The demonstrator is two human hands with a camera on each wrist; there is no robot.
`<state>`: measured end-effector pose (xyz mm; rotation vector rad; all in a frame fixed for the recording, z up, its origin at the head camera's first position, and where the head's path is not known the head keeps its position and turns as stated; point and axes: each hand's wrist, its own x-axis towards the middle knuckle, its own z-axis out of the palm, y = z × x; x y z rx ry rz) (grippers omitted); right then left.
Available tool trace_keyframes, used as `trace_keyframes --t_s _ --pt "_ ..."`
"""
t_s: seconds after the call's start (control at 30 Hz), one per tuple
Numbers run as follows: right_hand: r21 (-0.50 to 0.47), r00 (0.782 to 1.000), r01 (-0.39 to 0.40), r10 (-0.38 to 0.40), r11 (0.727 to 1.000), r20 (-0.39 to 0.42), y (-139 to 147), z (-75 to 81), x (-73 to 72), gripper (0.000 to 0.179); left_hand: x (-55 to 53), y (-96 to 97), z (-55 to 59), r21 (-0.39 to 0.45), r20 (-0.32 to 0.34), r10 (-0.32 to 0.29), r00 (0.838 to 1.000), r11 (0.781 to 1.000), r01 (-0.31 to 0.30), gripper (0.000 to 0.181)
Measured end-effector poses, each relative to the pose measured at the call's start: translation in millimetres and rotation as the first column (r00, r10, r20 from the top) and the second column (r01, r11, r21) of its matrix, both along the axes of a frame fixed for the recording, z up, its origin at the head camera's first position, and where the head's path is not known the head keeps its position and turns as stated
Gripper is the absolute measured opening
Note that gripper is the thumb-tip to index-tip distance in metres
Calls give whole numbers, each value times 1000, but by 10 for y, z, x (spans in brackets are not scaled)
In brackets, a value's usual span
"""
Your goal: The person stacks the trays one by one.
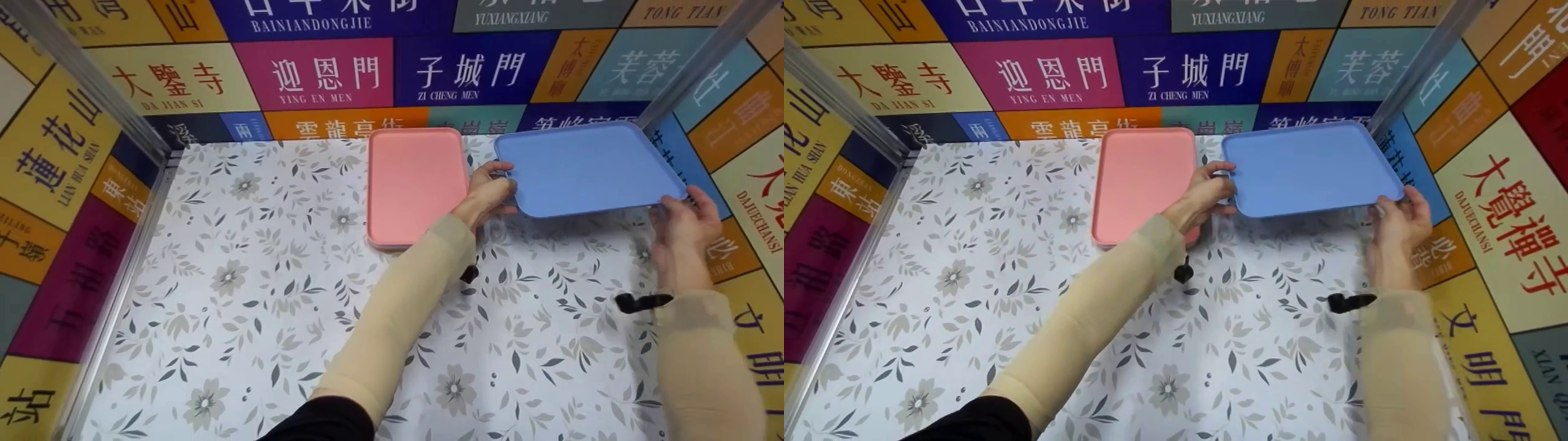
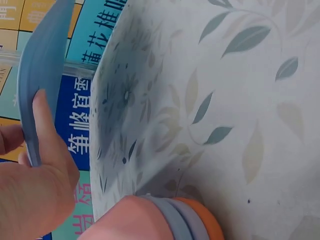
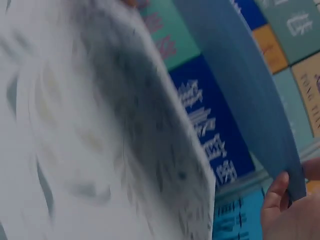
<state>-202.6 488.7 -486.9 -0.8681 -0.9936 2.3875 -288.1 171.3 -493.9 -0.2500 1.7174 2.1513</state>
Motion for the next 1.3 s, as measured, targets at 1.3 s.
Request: trace_keyframes --t_s 1.3 --pt "128 996 -57 47 990 76 -1061 -3 137 101 -34 -441 -12 156 -29 12 999 988 -7 43"
